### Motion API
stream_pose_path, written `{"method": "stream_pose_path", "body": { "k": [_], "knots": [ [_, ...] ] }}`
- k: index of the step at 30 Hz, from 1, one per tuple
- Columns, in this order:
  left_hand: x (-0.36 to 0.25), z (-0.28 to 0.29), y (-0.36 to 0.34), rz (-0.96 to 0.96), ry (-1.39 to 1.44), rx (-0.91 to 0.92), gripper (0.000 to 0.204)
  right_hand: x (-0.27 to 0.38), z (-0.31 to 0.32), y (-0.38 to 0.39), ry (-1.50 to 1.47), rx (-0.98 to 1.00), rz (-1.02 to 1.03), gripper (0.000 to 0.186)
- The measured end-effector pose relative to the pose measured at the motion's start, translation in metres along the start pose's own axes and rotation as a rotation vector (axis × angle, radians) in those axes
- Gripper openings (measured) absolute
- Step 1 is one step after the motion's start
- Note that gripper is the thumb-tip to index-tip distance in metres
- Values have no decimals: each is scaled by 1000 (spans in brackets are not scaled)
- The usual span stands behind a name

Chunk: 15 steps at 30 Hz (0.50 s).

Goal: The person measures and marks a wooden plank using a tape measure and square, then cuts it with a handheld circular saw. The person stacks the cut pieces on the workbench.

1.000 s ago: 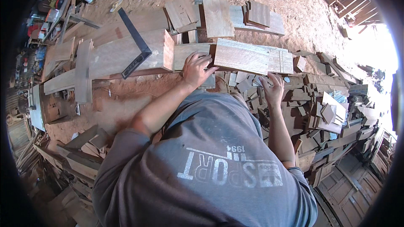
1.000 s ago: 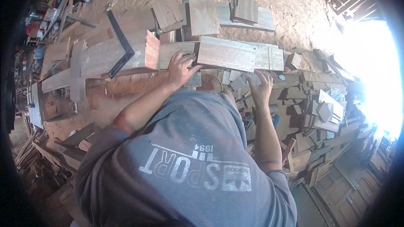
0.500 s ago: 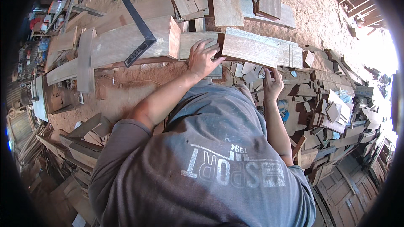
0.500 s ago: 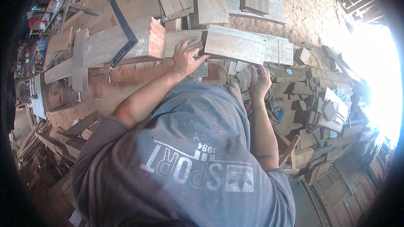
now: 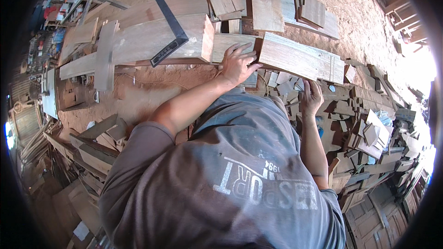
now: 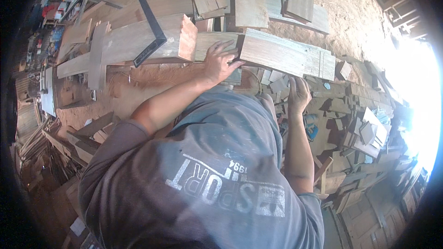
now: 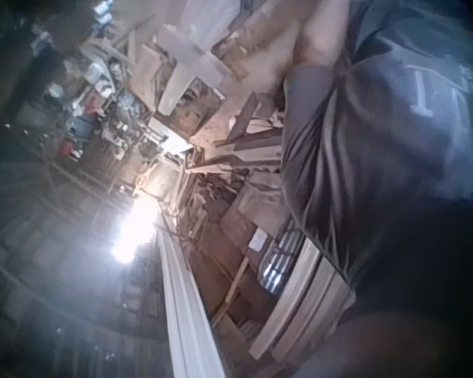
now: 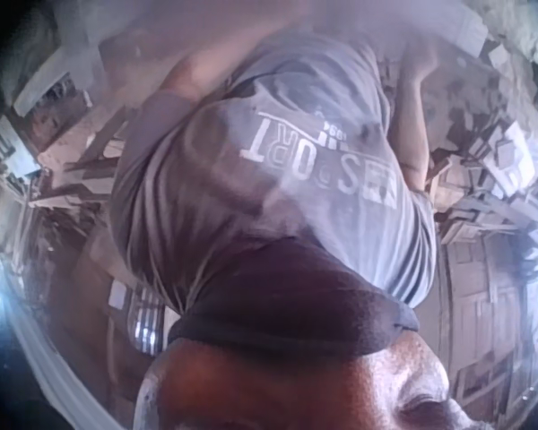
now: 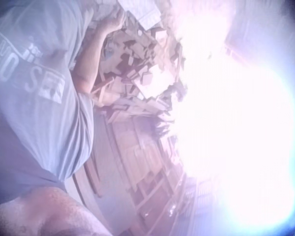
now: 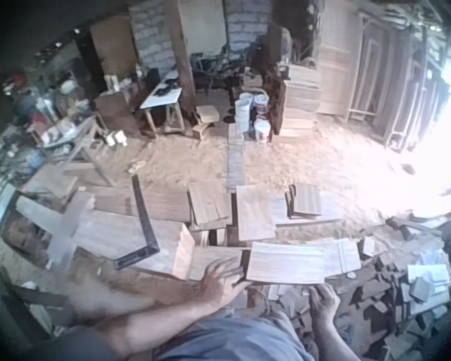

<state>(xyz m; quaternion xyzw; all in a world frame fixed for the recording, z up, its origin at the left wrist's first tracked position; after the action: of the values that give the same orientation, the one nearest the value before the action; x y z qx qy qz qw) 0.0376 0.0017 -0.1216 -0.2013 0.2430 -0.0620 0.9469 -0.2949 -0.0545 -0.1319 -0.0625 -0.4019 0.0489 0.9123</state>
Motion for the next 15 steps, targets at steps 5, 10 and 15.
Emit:
{"method": "stream_pose_path", "body": {
  "k": [5,10,15],
  "knots": [
    [-2,1,1,9,-10,-23,34,3,0,0,-47,-13,-6,19],
    [-9,7,-1,13,16,-19,35,-12,-5,3,-101,-45,-68,17],
    [-2,-3,4,-1,2,-10,32,-11,-4,-1,-151,-32,-67,16]
  ]
}}
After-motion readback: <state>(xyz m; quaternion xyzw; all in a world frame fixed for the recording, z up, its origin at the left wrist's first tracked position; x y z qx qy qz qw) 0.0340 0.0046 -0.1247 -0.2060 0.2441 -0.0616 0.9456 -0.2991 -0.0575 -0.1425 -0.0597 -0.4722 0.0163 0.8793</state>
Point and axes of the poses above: each hand's wrist, its own y-axis away from the middle knuckle, its own z-axis out of the back of the hand, x = y × z, the point moved 7 cm from there along -y, towards the middle knuckle, and after that the axes turned 3 degrees about -z, right-handed, at the moved point
